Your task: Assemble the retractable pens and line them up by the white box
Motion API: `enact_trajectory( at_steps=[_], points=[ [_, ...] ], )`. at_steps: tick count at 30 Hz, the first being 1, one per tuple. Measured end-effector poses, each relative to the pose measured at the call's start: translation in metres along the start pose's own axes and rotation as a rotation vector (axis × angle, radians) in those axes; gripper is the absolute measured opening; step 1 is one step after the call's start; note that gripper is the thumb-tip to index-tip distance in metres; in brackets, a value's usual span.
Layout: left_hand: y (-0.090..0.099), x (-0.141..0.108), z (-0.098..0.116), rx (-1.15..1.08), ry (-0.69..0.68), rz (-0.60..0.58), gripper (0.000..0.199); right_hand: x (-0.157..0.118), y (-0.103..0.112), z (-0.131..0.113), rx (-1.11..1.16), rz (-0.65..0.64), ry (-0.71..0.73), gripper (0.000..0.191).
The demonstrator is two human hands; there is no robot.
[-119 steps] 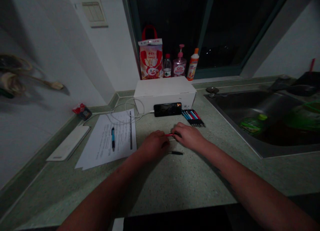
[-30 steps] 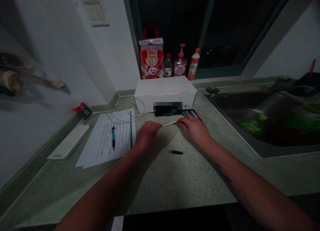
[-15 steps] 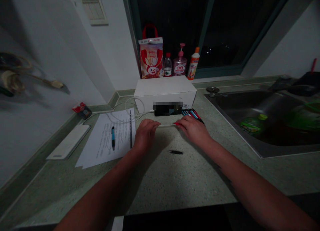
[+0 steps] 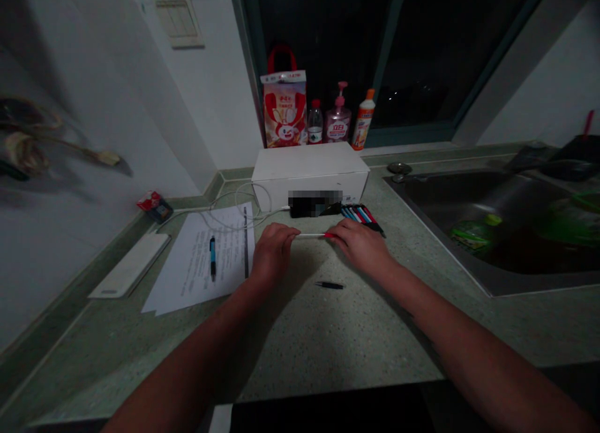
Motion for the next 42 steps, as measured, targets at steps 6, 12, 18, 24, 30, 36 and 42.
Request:
enact_trajectory(
  at_steps=[6,12,18,24,30,36,42],
  points=[
    [-0.011,-0.002,0.012,-0.040,-0.077,-0.076,0.023,-0.002,-0.006,-0.013,0.060,-0.023,0.080,0.022],
    [0.005,-0.006,0.020,0.005,-0.083,0.080,0.028,-0.004,-0.011,-0.020,0.112,-0.052,0.090,0.036],
    [-0.032,-0.020,0.055,-0.057,-0.305,-0.283,0.017,-0.002,-0.005,-0.004,0.054,0.007,-0.013,0.040],
    [-0.054,-0.035,0.077,-0.103,-0.395,-0.563,0.007,-0.001,-0.004,0.003,0.031,0.007,-0.055,0.032],
    [-0.056,-0.037,0.079,-0.103,-0.399,-0.590,0.004,-0.002,-0.002,0.005,0.006,-0.008,-0.089,0.032],
    [-0.028,-0.008,0.000,-0.084,0.113,-0.210,0.017,-0.002,-0.001,0.007,0.018,0.030,-0.048,0.033],
    [-0.012,0.000,-0.014,-0.088,0.137,-0.091,0.023,-0.003,0.001,0.001,0.020,0.041,-0.005,0.035]
  ],
)
Point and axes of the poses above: each hand's wrist, its own x-axis towards the middle knuckle, its own y-axis out of the back of the hand, z = x × y, the point moved 10 cm from there along x, towards the middle knuckle, and after that the axes turned 5 degrees about x, right-handed, at the moved point
